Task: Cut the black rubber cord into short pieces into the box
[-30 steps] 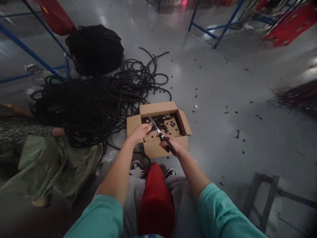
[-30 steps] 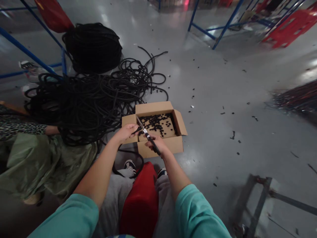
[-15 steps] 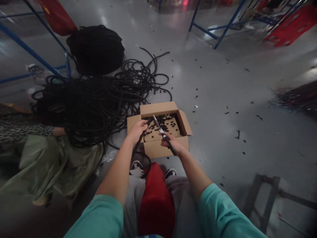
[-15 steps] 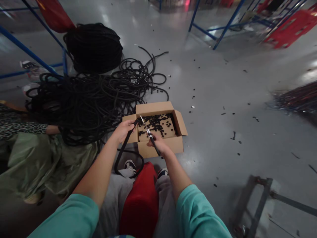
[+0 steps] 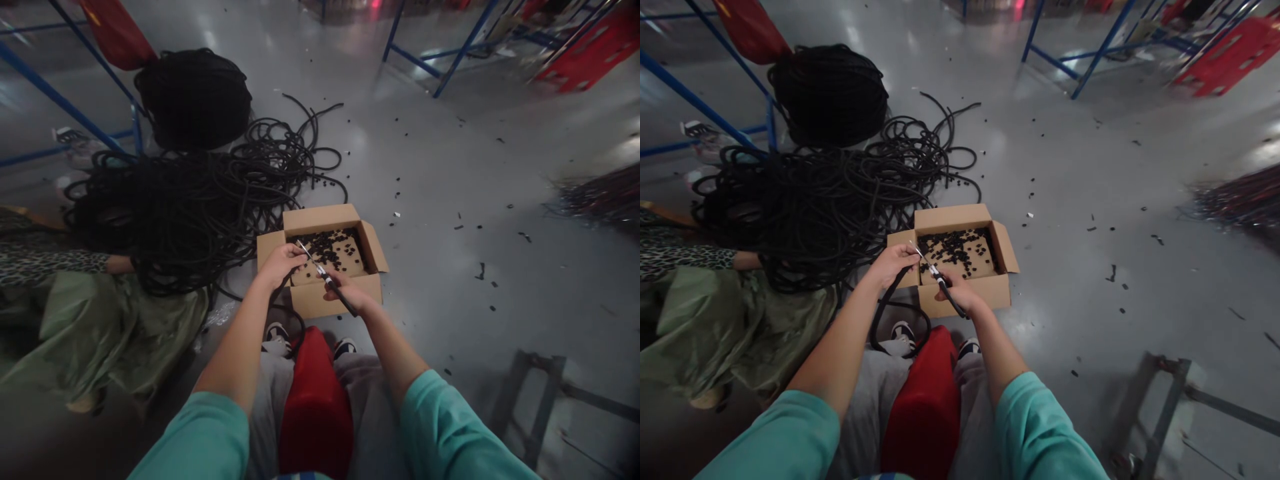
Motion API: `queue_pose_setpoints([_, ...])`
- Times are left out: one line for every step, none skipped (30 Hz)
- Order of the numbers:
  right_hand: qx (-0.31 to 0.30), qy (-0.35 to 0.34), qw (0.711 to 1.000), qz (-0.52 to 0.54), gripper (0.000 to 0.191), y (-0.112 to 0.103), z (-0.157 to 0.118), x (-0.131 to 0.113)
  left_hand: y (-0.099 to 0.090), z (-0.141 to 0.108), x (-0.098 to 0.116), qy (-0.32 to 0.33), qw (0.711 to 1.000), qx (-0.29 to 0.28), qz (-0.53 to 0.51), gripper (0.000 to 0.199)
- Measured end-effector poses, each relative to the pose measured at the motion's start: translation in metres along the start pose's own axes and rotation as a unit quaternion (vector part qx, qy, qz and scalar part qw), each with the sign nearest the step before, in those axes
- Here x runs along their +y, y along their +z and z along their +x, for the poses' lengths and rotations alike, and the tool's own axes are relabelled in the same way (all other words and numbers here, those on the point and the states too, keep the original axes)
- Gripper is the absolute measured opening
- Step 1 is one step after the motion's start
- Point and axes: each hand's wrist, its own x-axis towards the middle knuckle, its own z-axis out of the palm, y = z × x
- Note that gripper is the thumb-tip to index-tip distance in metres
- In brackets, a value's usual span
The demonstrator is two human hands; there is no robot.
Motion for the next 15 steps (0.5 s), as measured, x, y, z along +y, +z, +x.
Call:
queue_pose_setpoints([0.000, 0.001, 1.000, 0.001, 0.048, 0.0002, 0.0003, 0.0004, 0.0003, -0.0005, 0.0003, -0.001, 1.000, -0.006, 0.006, 0.023])
queue_pose_setpoints([-0.001, 0.003, 1.000, 0.001, 0.048, 0.0006, 0.0006, 0.0008, 0.0006, -0.0011, 0.0007, -0.003, 1.000, -0.010, 0.012, 0.023])
queue_pose_setpoints([0.000, 0.004, 1.000, 0.002, 0.049, 0.0012, 0.0008, 0.0013, 0.0009, -0.0017, 0.0013, -0.004, 1.000, -0.012, 0.019, 0.021])
queue_pose_setpoints([0.002, 0.005, 1.000, 0.000, 0.049, 0.0018, 0.0009, 0.0017, 0.0012, -0.0022, 0.0018, -0.006, 1.000, -0.013, 0.027, 0.020])
queue_pose_setpoints([0.005, 0.005, 1.000, -0.004, 0.048, 0.0026, 0.0010, 0.0021, 0.0015, -0.0027, 0.0023, -0.008, 0.999, -0.013, 0.035, 0.020])
queue_pose_setpoints([0.009, 0.004, 1.000, -0.008, 0.048, 0.0033, 0.0011, 0.0025, 0.0020, -0.0030, 0.0027, -0.009, 0.999, -0.013, 0.043, 0.019])
queue_pose_setpoints([0.013, 0.002, 1.000, -0.011, 0.048, 0.0039, 0.0012, 0.0030, 0.0024, -0.0033, 0.0030, -0.009, 0.999, -0.012, 0.051, 0.019])
queue_pose_setpoints([0.018, -0.001, 1.000, -0.015, 0.048, 0.0044, 0.0014, 0.0035, 0.0028, -0.0036, 0.0032, -0.009, 0.998, -0.011, 0.057, 0.019])
queue_pose_setpoints([0.024, -0.006, 0.999, -0.021, 0.048, 0.0047, 0.0019, 0.0040, 0.0031, -0.0037, 0.0035, -0.010, 0.998, -0.009, 0.061, 0.019])
queue_pose_setpoints([0.030, -0.013, 0.999, -0.029, 0.048, 0.0047, 0.0025, 0.0045, 0.0031, -0.0038, 0.0037, -0.010, 0.998, -0.007, 0.063, 0.019])
queue_pose_setpoints([0.037, -0.021, 0.998, -0.037, 0.047, 0.0046, 0.0032, 0.0050, 0.0030, -0.0037, 0.0039, -0.010, 0.998, -0.004, 0.062, 0.019])
queue_pose_setpoints([0.042, -0.028, 0.998, -0.044, 0.045, 0.0044, 0.0041, 0.0055, 0.0026, -0.0035, 0.0040, -0.009, 0.998, -0.004, 0.059, 0.019])
queue_pose_setpoints([0.045, -0.033, 0.997, -0.047, 0.044, 0.0041, 0.0050, 0.0059, 0.0020, -0.0031, 0.0039, -0.007, 0.999, -0.004, 0.054, 0.018])
queue_pose_setpoints([0.046, -0.034, 0.997, -0.047, 0.043, 0.0038, 0.0058, 0.0062, 0.0012, -0.0025, 0.0036, -0.004, 0.999, -0.008, 0.050, 0.018])
queue_pose_setpoints([0.046, -0.033, 0.997, -0.045, 0.042, 0.0036, 0.0064, 0.0063, 0.0004, -0.0018, 0.0030, -0.001, 0.999, -0.011, 0.047, 0.018])
